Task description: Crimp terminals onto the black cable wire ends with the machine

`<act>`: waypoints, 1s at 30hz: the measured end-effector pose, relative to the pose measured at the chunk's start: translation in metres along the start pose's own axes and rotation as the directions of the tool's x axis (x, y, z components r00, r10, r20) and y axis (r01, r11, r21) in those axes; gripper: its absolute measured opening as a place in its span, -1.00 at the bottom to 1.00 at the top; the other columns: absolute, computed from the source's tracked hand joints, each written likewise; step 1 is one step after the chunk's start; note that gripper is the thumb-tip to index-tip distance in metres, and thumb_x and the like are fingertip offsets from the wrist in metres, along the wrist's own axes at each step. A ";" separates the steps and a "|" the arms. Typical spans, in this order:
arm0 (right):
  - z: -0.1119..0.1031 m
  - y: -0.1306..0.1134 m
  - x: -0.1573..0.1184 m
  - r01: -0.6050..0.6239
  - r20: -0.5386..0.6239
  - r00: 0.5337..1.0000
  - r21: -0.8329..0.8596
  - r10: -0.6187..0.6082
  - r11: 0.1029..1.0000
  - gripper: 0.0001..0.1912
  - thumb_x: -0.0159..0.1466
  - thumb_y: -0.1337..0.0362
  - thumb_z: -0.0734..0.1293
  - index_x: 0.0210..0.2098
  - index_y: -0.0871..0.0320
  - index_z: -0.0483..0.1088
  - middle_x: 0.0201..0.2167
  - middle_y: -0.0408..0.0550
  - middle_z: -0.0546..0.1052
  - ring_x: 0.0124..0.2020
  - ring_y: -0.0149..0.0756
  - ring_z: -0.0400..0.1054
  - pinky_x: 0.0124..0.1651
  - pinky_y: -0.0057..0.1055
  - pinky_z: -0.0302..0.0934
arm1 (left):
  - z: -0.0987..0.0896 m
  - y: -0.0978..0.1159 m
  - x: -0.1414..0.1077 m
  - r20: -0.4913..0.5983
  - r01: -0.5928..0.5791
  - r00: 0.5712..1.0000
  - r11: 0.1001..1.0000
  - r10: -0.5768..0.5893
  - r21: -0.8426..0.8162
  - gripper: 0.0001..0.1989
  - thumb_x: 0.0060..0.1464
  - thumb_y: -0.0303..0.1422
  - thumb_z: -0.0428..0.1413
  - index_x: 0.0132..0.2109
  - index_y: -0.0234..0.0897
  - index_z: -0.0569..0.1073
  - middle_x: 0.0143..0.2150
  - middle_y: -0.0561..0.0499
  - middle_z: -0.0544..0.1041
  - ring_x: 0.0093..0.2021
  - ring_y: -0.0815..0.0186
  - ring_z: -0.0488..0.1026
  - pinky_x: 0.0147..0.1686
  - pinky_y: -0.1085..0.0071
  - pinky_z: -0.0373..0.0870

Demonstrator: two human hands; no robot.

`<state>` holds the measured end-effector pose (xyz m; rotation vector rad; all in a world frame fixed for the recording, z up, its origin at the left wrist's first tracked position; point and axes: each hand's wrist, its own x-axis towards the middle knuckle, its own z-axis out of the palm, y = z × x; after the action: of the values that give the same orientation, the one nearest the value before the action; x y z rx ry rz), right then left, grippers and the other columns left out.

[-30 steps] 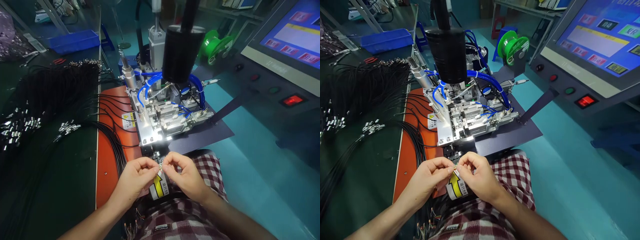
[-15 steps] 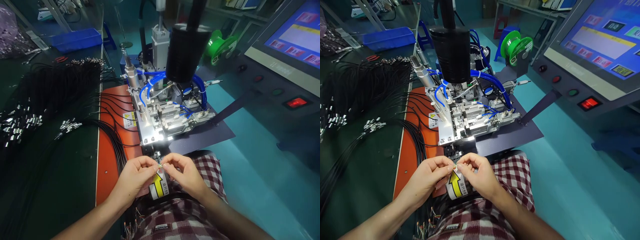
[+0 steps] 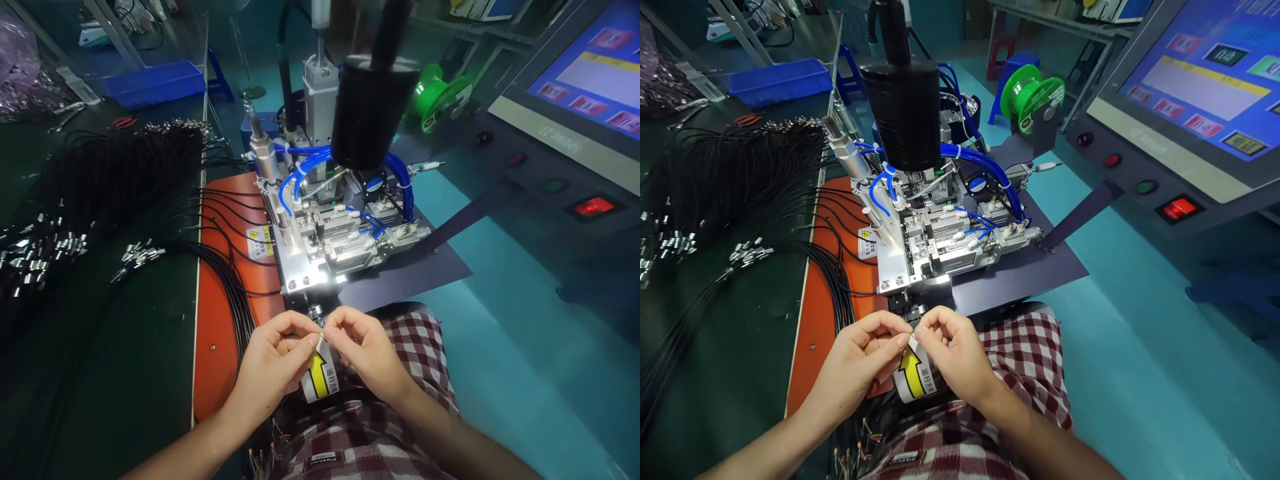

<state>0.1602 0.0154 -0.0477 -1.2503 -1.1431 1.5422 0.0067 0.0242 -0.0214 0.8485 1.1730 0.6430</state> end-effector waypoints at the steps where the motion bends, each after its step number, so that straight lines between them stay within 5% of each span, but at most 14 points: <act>1: 0.000 0.000 0.000 -0.042 0.017 0.999 0.053 0.041 0.998 -0.79 0.21 0.21 0.29 -0.49 0.16 0.27 -0.66 -0.28 0.16 -0.64 -0.48 0.00 -0.59 -0.51 -0.07 | 0.000 0.000 0.000 0.011 -0.016 1.000 1.000 0.016 0.011 -0.79 0.01 -0.23 0.17 -0.32 -0.29 0.38 -0.70 0.23 0.16 -0.72 0.56 0.00 -0.77 0.63 -0.05; 10: 0.000 0.006 -0.007 -0.015 -0.006 1.000 0.070 0.015 0.997 -0.78 0.22 0.21 0.29 -0.49 0.18 0.26 -0.60 -0.25 0.17 -0.58 -0.47 -0.02 -0.53 -0.49 -0.07 | 0.000 0.000 0.000 0.051 -0.027 0.998 0.992 0.021 0.124 -0.79 0.11 -0.21 0.07 -0.35 -0.24 0.27 -0.69 0.26 0.02 -0.72 0.54 -0.08 -0.75 0.60 -0.14; 13: -0.003 0.009 0.002 -0.022 -0.008 1.000 0.047 0.022 0.999 -0.79 0.21 0.21 0.30 -0.49 0.18 0.26 -0.61 -0.25 0.18 -0.59 -0.47 -0.02 -0.54 -0.48 -0.09 | -0.004 0.003 0.002 0.023 -0.120 0.993 0.947 0.118 0.299 -0.86 0.13 -0.27 0.05 -0.25 -0.21 0.27 -0.60 0.20 0.21 -0.66 0.49 0.11 -0.68 0.58 0.04; 17: -0.008 0.013 0.021 -0.005 -0.016 1.000 0.019 0.005 1.000 -0.79 0.19 0.20 0.31 -0.49 0.19 0.28 -0.60 -0.23 0.22 -0.58 -0.46 0.00 -0.53 -0.47 -0.09 | -0.008 0.004 0.005 0.062 -0.318 0.926 0.678 0.373 0.663 -0.95 0.15 -0.40 0.02 -0.24 -0.22 0.37 -0.32 0.06 0.40 -0.36 0.37 0.35 -0.37 0.48 0.26; 21: -0.011 0.018 0.032 -0.008 -0.016 1.000 0.020 0.009 1.000 -0.79 0.17 0.21 0.32 -0.49 0.20 0.29 -0.61 -0.24 0.22 -0.60 -0.47 0.00 -0.54 -0.48 -0.11 | -0.013 -0.001 0.011 0.101 -0.383 0.855 0.489 0.509 0.784 -0.86 0.19 -0.44 -0.04 -0.24 -0.25 0.42 -0.29 0.02 0.43 -0.25 0.33 0.38 -0.25 0.45 0.27; 30: -0.012 0.023 0.036 -0.006 -0.023 1.000 -0.020 0.006 1.000 -0.79 0.16 0.18 0.32 -0.49 0.19 0.30 -0.60 -0.22 0.24 -0.60 -0.46 0.03 -0.54 -0.47 -0.07 | -0.023 -0.005 0.018 -0.007 -0.248 0.924 0.614 0.382 0.749 -0.88 0.14 -0.40 0.05 -0.23 -0.22 0.49 -0.40 0.09 0.49 -0.44 0.37 0.40 -0.45 0.47 0.29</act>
<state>0.1647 0.0463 -0.0794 -1.2825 -1.1436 1.5207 -0.0103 0.0408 -0.0383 1.7684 1.4784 0.5144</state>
